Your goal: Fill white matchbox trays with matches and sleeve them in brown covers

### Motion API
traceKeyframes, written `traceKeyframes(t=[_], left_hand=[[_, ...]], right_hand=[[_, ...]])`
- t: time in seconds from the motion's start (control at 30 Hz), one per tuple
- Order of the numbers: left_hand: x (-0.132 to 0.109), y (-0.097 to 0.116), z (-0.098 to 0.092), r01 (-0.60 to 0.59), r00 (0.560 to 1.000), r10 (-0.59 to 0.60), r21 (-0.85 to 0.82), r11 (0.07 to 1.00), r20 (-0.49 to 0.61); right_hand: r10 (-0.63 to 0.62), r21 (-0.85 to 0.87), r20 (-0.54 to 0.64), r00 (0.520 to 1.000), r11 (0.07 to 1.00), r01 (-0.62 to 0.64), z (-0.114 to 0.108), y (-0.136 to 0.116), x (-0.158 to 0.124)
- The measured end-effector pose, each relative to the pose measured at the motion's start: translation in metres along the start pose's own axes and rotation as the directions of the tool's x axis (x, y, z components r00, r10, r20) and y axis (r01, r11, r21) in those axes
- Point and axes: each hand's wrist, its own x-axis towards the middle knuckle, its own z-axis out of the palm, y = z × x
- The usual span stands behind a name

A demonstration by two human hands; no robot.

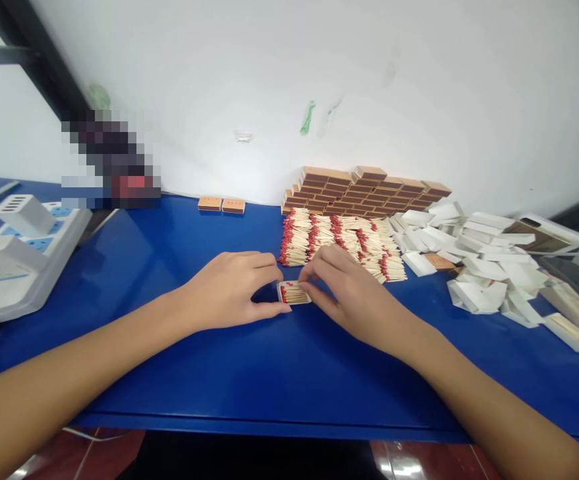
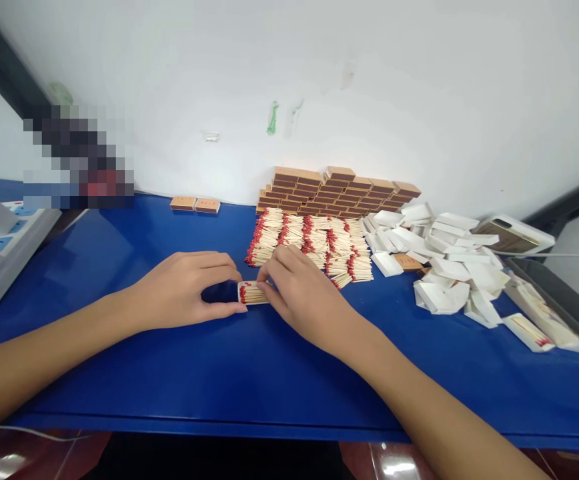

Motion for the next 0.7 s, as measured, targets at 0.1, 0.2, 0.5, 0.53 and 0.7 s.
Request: traceKeyframes(t=[0.1,0.2,0.5,0.53,0.7], left_hand=[[0.0,0.0,0.0,-0.006,1.0,0.006,-0.001,1.0,-0.006],[0.0,0.0,0.0,-0.007,1.0,0.007,-0.009,1.0,-0.006],[0.0,0.0,0.0,0.009,1.0,-0.009,-0.021,1.0,0.002],[0.0,0.0,-0.001,0.01,1.0,-0.01,-0.016,1.0,0.006],[-0.001,0.0,-0.001,0.011,1.0,-0.011,-0.008,1.0,0.023]], right_hand=[[-0.02,-0.02,0.02,1.0,1.0,0.021,0.003,-0.004,0.0],[-0.02,-0.037,0.024,1.0,0.999,0.021,0.004,-0.005,0.0],[0.022,0.069,0.048,0.999,0.997,-0.025,0.003,-0.009,0.0],[0.03,0.089,0.042,0.999,0.995,-0.034,0.002,-0.007,-0.001],[0.072,0.078,-0.068,0.995,0.995,-0.067,0.003,0.013,-0.001]])
